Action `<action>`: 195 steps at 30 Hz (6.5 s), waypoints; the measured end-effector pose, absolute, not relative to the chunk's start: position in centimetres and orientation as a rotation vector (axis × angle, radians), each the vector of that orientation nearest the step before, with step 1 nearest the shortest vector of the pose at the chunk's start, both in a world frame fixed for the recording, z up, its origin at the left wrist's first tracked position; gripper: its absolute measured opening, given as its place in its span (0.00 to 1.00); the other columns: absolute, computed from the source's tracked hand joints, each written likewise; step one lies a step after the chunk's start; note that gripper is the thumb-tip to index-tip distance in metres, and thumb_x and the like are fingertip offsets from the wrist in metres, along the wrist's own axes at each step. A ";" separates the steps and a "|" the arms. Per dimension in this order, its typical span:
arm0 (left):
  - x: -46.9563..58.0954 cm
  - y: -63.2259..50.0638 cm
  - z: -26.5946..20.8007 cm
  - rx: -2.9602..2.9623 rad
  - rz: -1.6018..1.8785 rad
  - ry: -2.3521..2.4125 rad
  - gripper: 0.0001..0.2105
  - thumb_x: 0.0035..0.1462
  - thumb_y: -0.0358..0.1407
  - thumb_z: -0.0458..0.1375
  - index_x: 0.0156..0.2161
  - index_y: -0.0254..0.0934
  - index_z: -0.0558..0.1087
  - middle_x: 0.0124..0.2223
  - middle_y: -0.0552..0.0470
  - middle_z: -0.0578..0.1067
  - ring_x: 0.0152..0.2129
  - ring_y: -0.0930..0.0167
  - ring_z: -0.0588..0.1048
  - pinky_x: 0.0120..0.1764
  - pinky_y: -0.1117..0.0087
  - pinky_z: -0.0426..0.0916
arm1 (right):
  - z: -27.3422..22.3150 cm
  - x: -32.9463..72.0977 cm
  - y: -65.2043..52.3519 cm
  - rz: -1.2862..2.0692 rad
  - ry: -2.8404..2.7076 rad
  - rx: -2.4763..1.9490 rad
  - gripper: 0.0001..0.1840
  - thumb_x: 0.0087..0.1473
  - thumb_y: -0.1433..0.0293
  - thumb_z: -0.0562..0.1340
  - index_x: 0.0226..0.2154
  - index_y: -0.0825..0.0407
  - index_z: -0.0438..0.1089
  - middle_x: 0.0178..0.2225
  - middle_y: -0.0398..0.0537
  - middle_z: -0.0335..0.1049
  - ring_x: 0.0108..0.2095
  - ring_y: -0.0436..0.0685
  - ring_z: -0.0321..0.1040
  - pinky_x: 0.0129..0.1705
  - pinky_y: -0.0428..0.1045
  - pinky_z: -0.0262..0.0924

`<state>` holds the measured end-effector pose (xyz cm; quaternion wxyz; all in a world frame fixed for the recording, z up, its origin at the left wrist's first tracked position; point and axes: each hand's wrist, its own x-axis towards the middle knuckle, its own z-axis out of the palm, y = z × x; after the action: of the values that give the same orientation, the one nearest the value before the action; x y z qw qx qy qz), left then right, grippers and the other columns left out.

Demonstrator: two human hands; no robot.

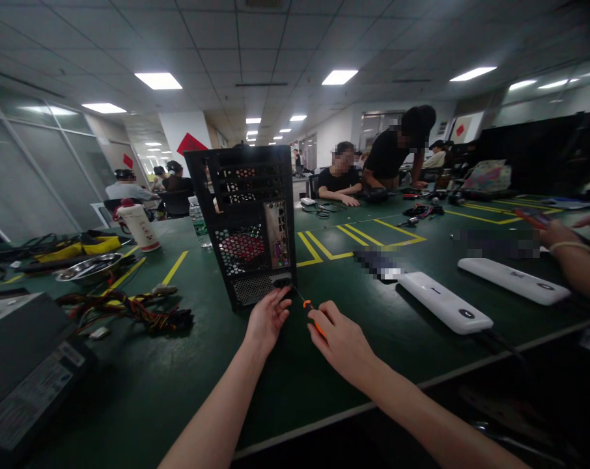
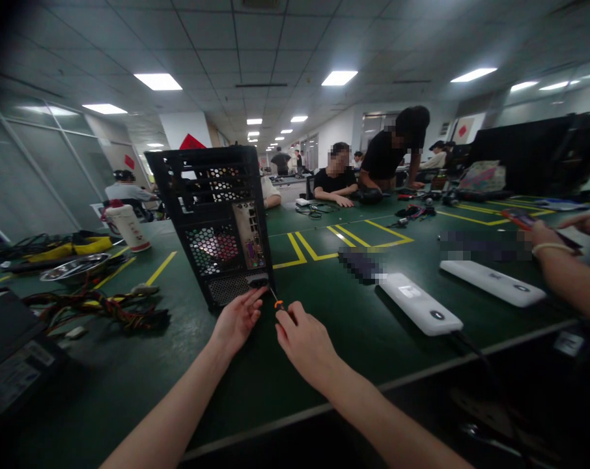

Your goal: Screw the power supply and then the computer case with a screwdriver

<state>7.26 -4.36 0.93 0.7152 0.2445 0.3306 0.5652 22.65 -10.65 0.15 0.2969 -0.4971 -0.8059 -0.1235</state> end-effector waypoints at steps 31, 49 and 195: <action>7.1 -4.3 0.7 0.570 1.236 0.733 0.08 0.50 0.29 0.52 0.38 0.32 0.65 0.51 0.42 0.66 0.24 0.78 0.72 0.21 0.80 0.65 | -0.4 22.4 -10.3 -0.562 -2.150 -1.150 0.09 0.54 0.72 0.52 0.39 0.54 0.63 0.41 0.56 0.62 0.37 0.55 0.64 0.36 0.51 0.62; 7.1 -4.4 1.0 0.540 1.233 0.707 0.06 0.51 0.28 0.51 0.36 0.31 0.65 0.48 0.41 0.68 0.22 0.78 0.72 0.20 0.80 0.65 | -0.8 22.2 -10.2 -0.671 -2.135 -1.172 0.13 0.53 0.75 0.51 0.42 0.57 0.62 0.45 0.59 0.61 0.40 0.56 0.63 0.39 0.51 0.59; 7.6 -4.9 0.3 0.689 1.138 0.551 0.14 0.51 0.29 0.50 0.44 0.35 0.56 0.42 0.38 0.72 0.36 0.66 0.73 0.39 0.64 0.67 | 0.0 22.1 -10.9 -0.467 -2.195 -1.219 0.11 0.52 0.73 0.51 0.39 0.54 0.63 0.42 0.55 0.61 0.34 0.53 0.64 0.36 0.50 0.62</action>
<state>7.58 -4.93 0.32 0.7518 0.3157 0.2521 0.5212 22.07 -10.89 0.01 0.2894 -0.4570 -0.8227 -0.1751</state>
